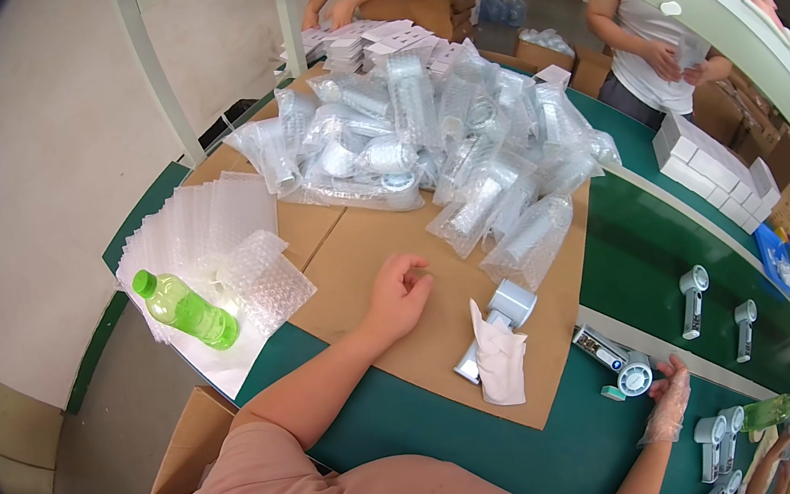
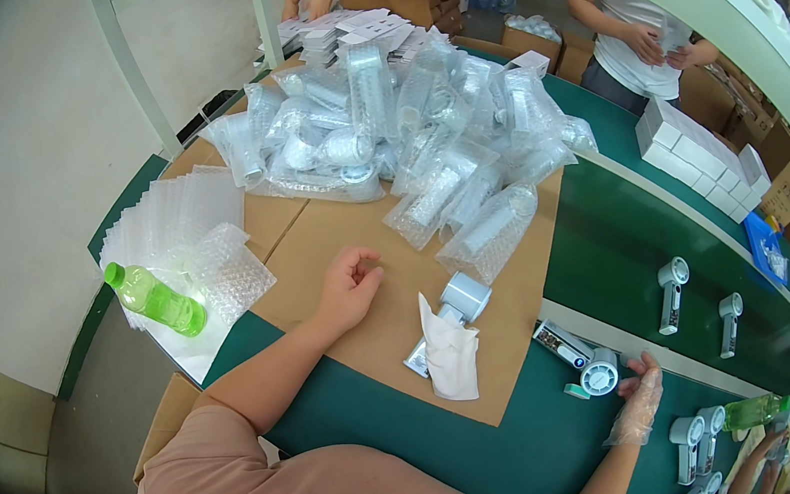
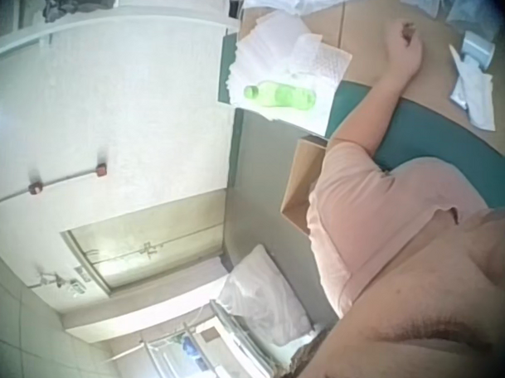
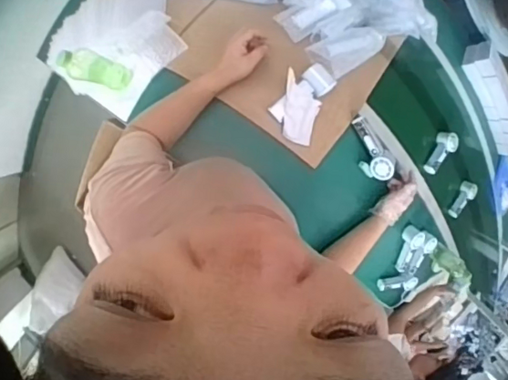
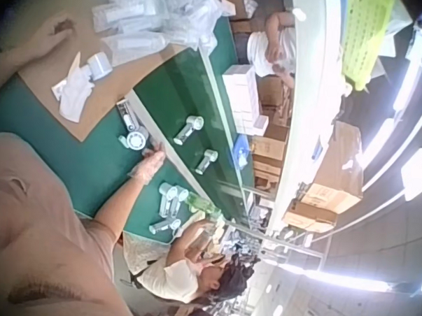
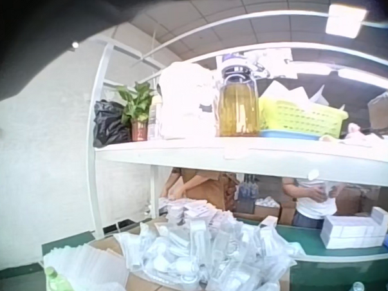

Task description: The person wipes handheld electronic devices with a white cloth. They pick up each device from a pile of bubble-wrapped items, wipe it thoroughly, and place it on the table. The person occasionally sprays the cloth with liquid from a green bottle to continue cleaning.

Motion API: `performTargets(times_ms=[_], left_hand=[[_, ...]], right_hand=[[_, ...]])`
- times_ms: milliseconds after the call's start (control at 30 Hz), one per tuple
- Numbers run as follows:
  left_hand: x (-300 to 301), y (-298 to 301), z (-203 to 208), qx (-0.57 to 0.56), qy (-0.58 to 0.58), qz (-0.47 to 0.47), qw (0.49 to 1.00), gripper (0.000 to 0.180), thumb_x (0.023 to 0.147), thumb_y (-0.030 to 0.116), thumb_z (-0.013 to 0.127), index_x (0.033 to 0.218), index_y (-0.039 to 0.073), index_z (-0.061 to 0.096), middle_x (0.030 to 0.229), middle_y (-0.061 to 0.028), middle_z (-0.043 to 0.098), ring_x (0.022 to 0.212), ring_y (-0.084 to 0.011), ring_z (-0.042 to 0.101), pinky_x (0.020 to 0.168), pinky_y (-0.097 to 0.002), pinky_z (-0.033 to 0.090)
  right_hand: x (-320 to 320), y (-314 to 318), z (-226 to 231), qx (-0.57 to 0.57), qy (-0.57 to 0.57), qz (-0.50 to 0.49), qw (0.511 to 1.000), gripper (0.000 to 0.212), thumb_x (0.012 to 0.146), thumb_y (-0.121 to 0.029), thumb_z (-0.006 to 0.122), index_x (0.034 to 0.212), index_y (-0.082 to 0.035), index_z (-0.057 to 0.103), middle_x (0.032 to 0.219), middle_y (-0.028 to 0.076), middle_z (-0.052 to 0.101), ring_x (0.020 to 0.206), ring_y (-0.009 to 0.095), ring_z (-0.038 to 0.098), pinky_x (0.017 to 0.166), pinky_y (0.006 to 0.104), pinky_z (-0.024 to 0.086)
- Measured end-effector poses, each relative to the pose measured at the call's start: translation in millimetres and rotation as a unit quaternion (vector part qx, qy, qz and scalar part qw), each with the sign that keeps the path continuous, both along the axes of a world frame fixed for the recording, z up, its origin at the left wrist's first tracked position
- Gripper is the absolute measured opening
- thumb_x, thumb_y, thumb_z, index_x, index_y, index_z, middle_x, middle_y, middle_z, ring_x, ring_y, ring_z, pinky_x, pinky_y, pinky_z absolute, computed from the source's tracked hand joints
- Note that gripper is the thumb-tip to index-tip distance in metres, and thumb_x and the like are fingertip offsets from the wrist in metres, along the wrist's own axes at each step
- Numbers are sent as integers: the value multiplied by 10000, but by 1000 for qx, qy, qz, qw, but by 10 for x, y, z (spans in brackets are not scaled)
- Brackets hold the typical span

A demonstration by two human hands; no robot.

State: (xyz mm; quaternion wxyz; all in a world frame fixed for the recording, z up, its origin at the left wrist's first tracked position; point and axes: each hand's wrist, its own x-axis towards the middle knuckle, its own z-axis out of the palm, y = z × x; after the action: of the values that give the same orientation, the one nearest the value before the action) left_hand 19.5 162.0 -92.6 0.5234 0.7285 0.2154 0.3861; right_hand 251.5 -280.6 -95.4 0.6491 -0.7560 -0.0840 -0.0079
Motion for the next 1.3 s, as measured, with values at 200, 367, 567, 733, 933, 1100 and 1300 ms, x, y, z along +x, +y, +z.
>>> performTargets(times_ms=[200, 367, 567, 733, 933, 1100, 1300], left_hand=[[-31, -19, 87, 31, 27, 10, 999, 195, 804, 31, 634, 994, 14, 595, 920, -83, 517, 669, -134, 518, 600, -266, 443], [-32, -7, 66, 39, 29, 15, 999, 198, 810, 39, 633, 1002, 16, 592, 926, -86, 516, 680, -140, 530, 609, -274, 451], [-11, -12, 22, 29, 16, 8, 999, 199, 824, 37, 626, 1018, 21, 588, 959, -81, 512, 708, -129, 540, 628, -267, 466], [-10, -11, 23, 30, -3, 0, 1000, 193, 820, 37, 622, 1007, 16, 583, 954, -92, 511, 702, -144, 544, 629, -279, 468], [-12, -3, 20, 47, 9, 6, 999, 195, 815, 35, 623, 1004, 12, 584, 953, -90, 513, 696, -141, 541, 620, -277, 463], [-16, -5, 28, 41, 1, 7, 999, 190, 816, 38, 623, 1000, 11, 584, 940, -87, 509, 686, -142, 534, 614, -276, 457], [-22, -9, 61, 48, 9, 5, 999, 191, 816, 34, 623, 1002, 10, 583, 948, -89, 511, 684, -140, 531, 611, -273, 453]], right_hand=[[-16, 10, 31, -9, 5, 1, 1000, 622, 977, -538, 383, 1318, -30, 497, 1041, 72, 611, 617, 59, 472, 573, 209, 404], [-42, 35, 64, -20, 3, 1, 1000, 618, 981, -535, 377, 1325, -35, 495, 1044, 68, 610, 636, 58, 473, 586, 211, 405], [-78, 32, 75, -24, -4, -10, 1000, 613, 981, -534, 378, 1321, -36, 493, 1059, 85, 613, 641, 69, 486, 590, 219, 408], [-59, 35, 64, -17, -2, -7, 1000, 639, 973, -556, 383, 1321, -31, 492, 1055, 83, 616, 642, 68, 493, 588, 219, 412], [-6, -4, 28, -20, 1, -2, 1000, 614, 983, -529, 381, 1345, -42, 477, 1026, 57, 614, 617, 44, 485, 569, 189, 417], [-21, -1, 41, -22, -3, 5, 1000, 624, 978, -542, 386, 1319, -30, 492, 1046, 85, 616, 643, 67, 496, 586, 218, 419], [-94, 65, 94, -24, -8, -11, 1000, 620, 977, -541, 386, 1319, -35, 491, 1054, 87, 609, 652, 68, 499, 608, 219, 415]])
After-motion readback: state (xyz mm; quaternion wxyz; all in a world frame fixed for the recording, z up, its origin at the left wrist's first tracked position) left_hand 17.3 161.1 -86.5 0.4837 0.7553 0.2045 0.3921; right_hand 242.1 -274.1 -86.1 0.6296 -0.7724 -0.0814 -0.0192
